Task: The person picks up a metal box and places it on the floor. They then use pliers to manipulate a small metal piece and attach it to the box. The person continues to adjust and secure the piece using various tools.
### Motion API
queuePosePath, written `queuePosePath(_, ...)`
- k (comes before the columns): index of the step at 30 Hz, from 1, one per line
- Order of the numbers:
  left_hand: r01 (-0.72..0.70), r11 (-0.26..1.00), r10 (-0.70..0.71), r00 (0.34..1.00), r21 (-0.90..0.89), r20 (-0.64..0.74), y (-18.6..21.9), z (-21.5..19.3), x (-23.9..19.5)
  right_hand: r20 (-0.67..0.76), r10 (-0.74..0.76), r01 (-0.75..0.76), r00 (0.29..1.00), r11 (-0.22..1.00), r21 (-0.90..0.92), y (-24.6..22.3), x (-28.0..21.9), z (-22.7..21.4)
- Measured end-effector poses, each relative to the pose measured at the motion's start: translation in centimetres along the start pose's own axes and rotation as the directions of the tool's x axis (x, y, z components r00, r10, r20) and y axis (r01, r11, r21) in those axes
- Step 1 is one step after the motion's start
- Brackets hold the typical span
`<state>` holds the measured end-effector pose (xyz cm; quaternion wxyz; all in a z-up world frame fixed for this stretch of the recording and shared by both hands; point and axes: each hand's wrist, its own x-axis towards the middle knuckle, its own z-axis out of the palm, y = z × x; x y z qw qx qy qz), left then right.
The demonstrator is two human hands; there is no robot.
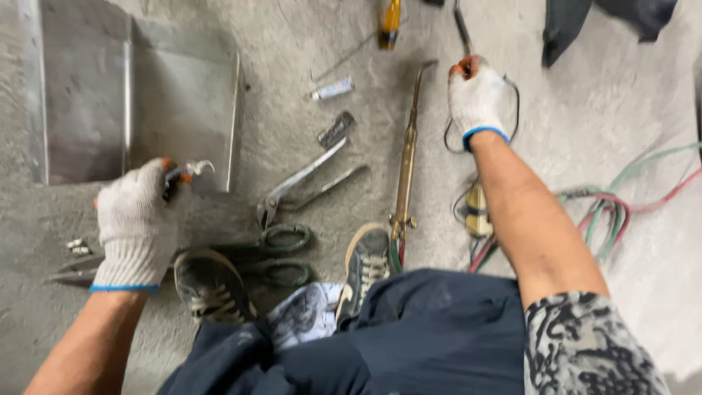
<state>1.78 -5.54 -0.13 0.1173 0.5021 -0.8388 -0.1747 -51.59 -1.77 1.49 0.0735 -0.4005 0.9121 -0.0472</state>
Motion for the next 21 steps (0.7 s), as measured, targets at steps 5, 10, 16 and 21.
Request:
queuePosePath(5,0.042,0.998,-0.042,0.999,-0.045,0.009,0.9,-0.5,0.7,-0.159,-0.165,0.181,0.973,0.98,0.087,-6.2,4.5,2.4)
queuePosePath(10,0.085,0.996,-0.085,0.996,0.015,0.014,0.8,-0.4,0.9,0.084,-0.084,0.074,0.993,0.991,0.114,-10.2,9.7,3.0)
queuePosePath(16,0.09,0.996,-0.091,0.996,-0.019,-0.023,1.0,-0.8,0.6,0.21,-0.101,0.117,0.973,0.991,-0.069,-10.0,11.8,4.0)
queuePosePath(21,0.085,0.993,-0.091,0.993,-0.079,-0.076,0.8,-1.0,1.0,0.098,-0.079,0.056,0.992,0.976,0.212,-9.6,11.1,6.2)
